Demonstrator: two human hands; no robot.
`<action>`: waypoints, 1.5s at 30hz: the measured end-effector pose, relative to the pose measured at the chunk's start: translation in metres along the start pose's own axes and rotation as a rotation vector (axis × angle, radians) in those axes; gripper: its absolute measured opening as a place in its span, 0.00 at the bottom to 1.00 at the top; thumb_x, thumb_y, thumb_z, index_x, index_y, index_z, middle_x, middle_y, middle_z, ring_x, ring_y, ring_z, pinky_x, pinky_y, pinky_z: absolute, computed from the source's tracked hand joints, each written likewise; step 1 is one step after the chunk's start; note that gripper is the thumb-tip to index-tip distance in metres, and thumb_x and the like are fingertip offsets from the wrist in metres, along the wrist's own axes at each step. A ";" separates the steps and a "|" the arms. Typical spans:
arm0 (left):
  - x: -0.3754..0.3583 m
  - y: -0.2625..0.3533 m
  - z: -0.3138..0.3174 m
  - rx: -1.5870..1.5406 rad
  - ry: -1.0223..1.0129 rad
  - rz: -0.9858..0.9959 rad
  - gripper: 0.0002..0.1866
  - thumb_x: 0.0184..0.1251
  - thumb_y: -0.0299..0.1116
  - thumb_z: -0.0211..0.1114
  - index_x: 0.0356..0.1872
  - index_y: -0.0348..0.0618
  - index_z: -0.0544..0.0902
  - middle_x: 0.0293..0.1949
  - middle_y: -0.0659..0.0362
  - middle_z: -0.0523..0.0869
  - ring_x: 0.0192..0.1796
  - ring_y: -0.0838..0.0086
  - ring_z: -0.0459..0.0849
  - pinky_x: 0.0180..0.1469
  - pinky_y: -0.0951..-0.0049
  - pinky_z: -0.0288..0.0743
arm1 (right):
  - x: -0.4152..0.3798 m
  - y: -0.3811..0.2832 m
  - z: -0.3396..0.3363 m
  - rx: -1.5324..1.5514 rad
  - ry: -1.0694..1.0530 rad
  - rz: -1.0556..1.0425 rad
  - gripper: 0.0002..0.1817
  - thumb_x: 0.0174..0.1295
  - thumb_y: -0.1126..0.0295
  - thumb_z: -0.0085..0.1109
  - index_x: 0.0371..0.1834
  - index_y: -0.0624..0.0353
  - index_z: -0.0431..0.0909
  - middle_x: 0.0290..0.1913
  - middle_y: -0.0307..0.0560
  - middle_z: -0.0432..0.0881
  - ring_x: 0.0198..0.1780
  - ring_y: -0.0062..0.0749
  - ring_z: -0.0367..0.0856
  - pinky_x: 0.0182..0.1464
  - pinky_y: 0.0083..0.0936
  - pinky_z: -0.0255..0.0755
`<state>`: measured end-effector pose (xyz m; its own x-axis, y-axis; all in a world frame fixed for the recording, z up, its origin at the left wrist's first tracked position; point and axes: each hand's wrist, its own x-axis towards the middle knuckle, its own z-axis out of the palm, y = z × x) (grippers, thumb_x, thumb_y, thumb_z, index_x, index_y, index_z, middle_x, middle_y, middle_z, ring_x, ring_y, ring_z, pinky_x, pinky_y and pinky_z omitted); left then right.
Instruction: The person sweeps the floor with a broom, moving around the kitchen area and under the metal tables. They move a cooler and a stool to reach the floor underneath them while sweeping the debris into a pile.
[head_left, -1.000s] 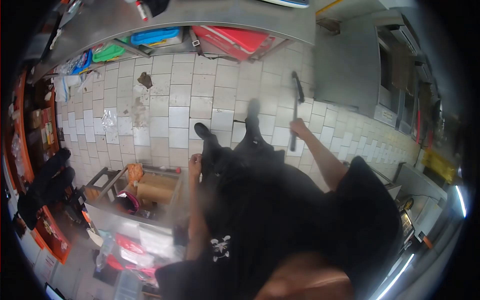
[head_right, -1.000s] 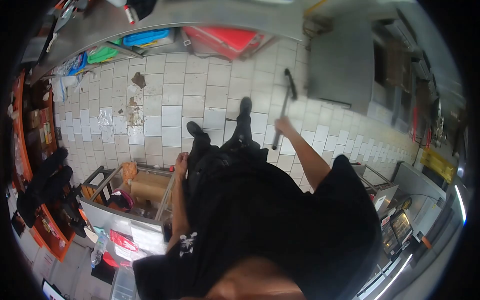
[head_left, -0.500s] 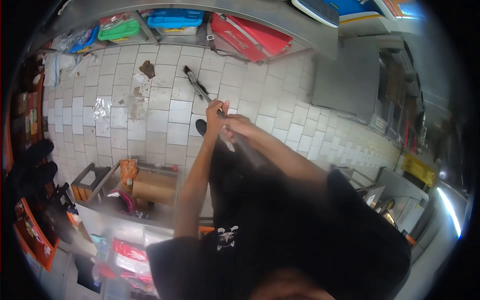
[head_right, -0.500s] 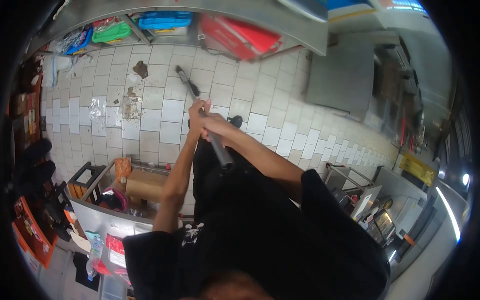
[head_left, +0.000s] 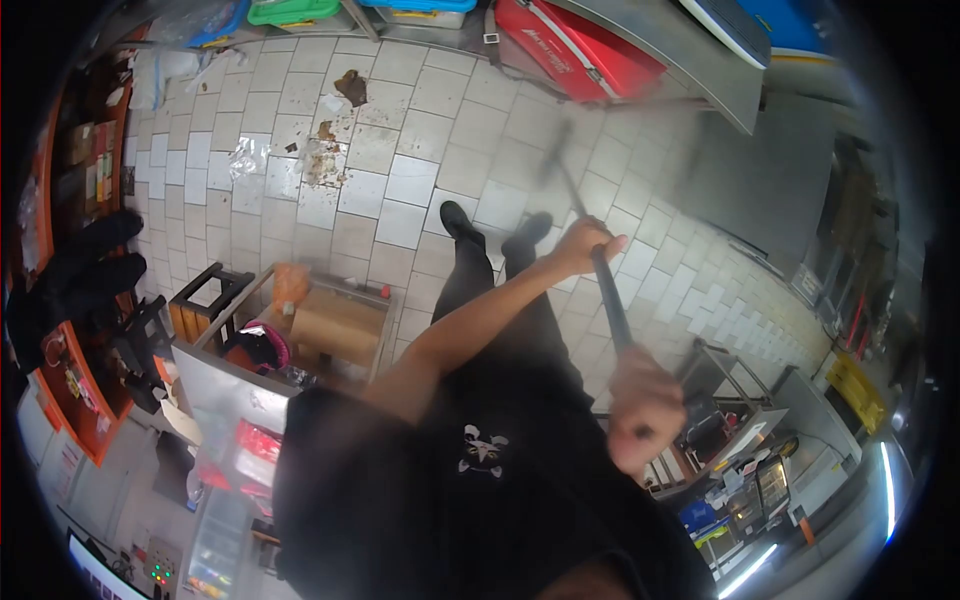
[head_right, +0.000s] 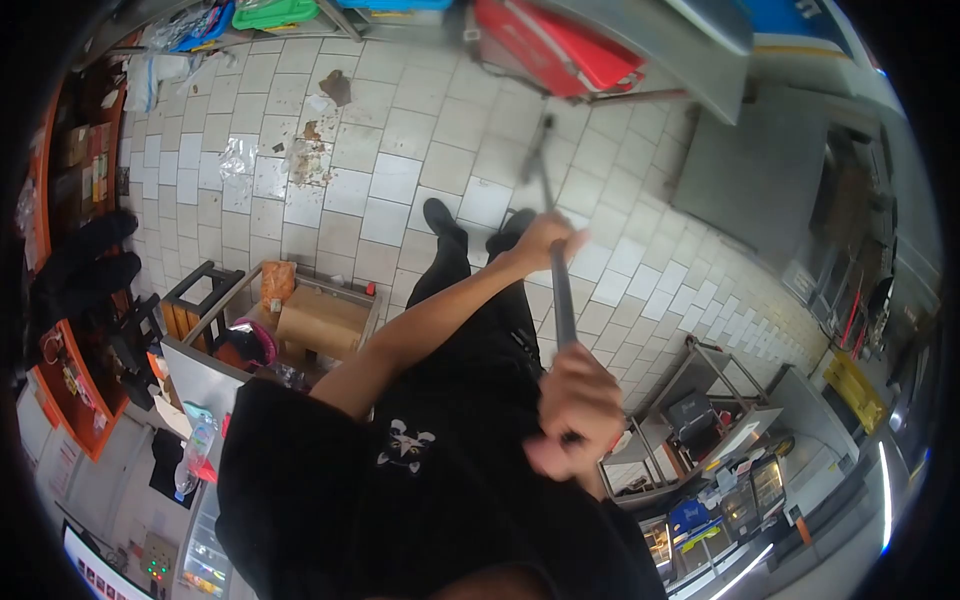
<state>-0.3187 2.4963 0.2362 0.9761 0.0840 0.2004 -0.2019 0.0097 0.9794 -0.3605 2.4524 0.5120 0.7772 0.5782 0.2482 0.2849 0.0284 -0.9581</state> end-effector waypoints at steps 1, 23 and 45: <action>-0.001 -0.017 0.002 0.008 0.005 -0.005 0.27 0.68 0.41 0.57 0.08 0.40 0.69 0.09 0.51 0.68 0.16 0.56 0.68 0.26 0.60 0.65 | 0.001 0.015 0.014 -0.127 0.022 0.120 0.21 0.49 0.74 0.63 0.09 0.56 0.59 0.13 0.40 0.65 0.17 0.32 0.63 0.26 0.28 0.56; -0.110 -0.096 -0.366 0.740 0.146 -0.543 0.18 0.62 0.38 0.64 0.18 0.34 0.80 0.17 0.42 0.76 0.22 0.48 0.75 0.27 0.60 0.68 | 0.059 0.180 0.196 0.411 -0.038 0.347 0.21 0.65 0.75 0.55 0.14 0.65 0.63 0.15 0.35 0.60 0.23 0.20 0.55 0.26 0.25 0.50; 0.030 -0.115 -0.104 -0.222 0.169 -0.043 0.15 0.68 0.42 0.62 0.34 0.38 0.77 0.27 0.55 0.81 0.29 0.77 0.75 0.30 0.70 0.66 | 0.131 0.145 0.117 -0.220 -0.010 0.245 0.18 0.58 0.76 0.62 0.13 0.64 0.67 0.13 0.43 0.64 0.18 0.32 0.60 0.24 0.28 0.54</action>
<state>-0.2744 2.6015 0.1266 0.9606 0.2436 0.1336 -0.1918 0.2334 0.9533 -0.2830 2.6273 0.3887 0.8322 0.5543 0.0115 0.2051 -0.2885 -0.9353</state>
